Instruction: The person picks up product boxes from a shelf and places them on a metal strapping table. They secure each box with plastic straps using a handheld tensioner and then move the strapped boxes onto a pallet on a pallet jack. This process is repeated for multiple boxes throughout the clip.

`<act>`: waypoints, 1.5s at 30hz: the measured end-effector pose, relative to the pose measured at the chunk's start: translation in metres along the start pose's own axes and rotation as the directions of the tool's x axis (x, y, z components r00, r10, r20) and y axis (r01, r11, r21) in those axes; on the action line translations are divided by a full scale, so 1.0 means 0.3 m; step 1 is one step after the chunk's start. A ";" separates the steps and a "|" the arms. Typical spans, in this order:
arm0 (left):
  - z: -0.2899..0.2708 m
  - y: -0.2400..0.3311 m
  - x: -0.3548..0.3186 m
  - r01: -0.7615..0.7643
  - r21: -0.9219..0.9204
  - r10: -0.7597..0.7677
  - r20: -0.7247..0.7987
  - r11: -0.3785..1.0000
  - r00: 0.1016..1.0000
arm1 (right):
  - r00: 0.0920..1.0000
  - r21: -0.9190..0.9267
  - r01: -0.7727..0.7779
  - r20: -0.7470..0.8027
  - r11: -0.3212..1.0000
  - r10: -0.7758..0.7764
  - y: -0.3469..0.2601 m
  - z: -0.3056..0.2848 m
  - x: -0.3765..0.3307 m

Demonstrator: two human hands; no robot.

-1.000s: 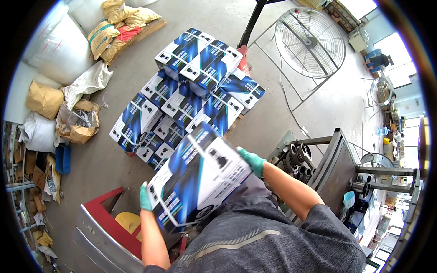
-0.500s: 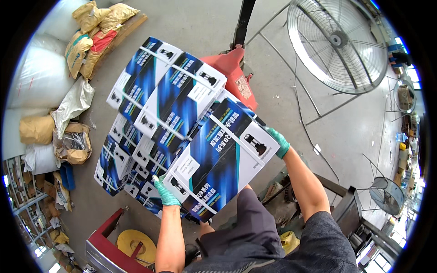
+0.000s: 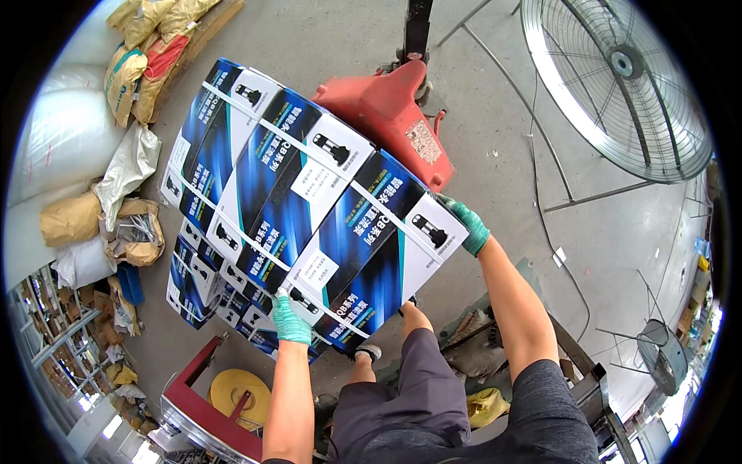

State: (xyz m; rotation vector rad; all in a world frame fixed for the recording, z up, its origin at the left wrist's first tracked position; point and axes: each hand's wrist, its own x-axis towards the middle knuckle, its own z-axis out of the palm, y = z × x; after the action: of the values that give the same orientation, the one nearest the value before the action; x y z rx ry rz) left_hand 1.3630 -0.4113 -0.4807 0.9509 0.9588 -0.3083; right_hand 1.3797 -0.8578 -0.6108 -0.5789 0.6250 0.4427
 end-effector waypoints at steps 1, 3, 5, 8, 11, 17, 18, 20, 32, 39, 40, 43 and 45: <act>-0.022 -0.022 0.007 -0.066 0.105 0.074 -0.067 0.992 0.995 | 1.000 0.004 -0.019 0.008 1.000 0.019 -0.010 -0.001 0.002; -0.049 -0.049 0.010 -0.098 0.142 0.109 -0.073 0.985 0.991 | 1.000 -0.004 -0.028 0.007 1.000 0.028 -0.012 -0.005 -0.002; -0.050 -0.061 0.027 -0.117 0.261 0.148 -0.101 0.958 0.984 | 1.000 -0.032 -0.010 -0.008 0.999 0.010 -0.010 -0.009 -0.001; -0.080 -0.067 0.026 -0.047 0.541 0.219 -0.258 0.840 0.941 | 0.999 -0.326 0.023 -0.037 0.945 -0.037 -0.031 0.024 -0.028; -0.097 -0.006 0.032 0.040 0.814 0.158 -0.160 0.580 0.974 | 0.976 -0.507 -0.153 -0.214 0.849 0.048 -0.055 0.015 -0.071; -0.290 0.032 -0.157 -0.122 0.834 0.267 -0.032 0.538 0.963 | 0.965 -0.906 -0.233 -0.259 -0.354 0.029 0.116 -0.164 -0.345; -0.384 0.020 -0.219 -0.106 0.828 0.224 -0.024 0.551 0.974 | 0.913 -0.921 -0.390 -0.387 -0.002 0.130 0.168 -0.138 -0.406; -0.599 -0.018 -0.332 -0.136 0.891 0.273 0.014 0.434 0.962 | 0.832 -0.676 -0.554 -0.462 0.485 0.306 0.292 -0.009 -0.526; -1.974 -0.532 -1.313 0.278 0.059 -0.200 -0.554 0.959 0.808 | 0.839 -0.149 -0.322 -0.502 0.935 0.209 0.850 0.463 -0.739; -1.822 -0.805 -1.765 0.277 -0.339 -0.438 -0.710 0.899 0.551 | 0.919 -0.245 -0.295 -0.338 0.924 0.203 0.926 0.660 -0.570; -1.804 -0.825 -1.784 0.248 -0.356 -0.432 -0.677 0.901 0.596 | 0.898 -0.144 -0.353 -0.331 0.924 0.291 0.897 0.539 -0.473; -1.636 -0.959 -1.880 0.112 -0.418 -0.389 -0.670 0.902 0.633 | 0.708 -0.303 -0.613 -0.621 0.730 0.337 0.907 0.652 -0.369; -1.472 -1.045 -1.915 0.045 -0.417 -0.359 -0.717 0.908 0.598 | 0.698 -0.573 -0.680 -0.697 0.458 0.165 0.922 0.696 -0.366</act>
State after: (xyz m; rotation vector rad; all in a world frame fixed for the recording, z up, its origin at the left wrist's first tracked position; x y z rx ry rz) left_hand 0.6008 -0.3353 -0.2896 0.6050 1.8900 0.1346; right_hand 1.2354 -0.5424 -0.5018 -1.4977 1.1716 1.1389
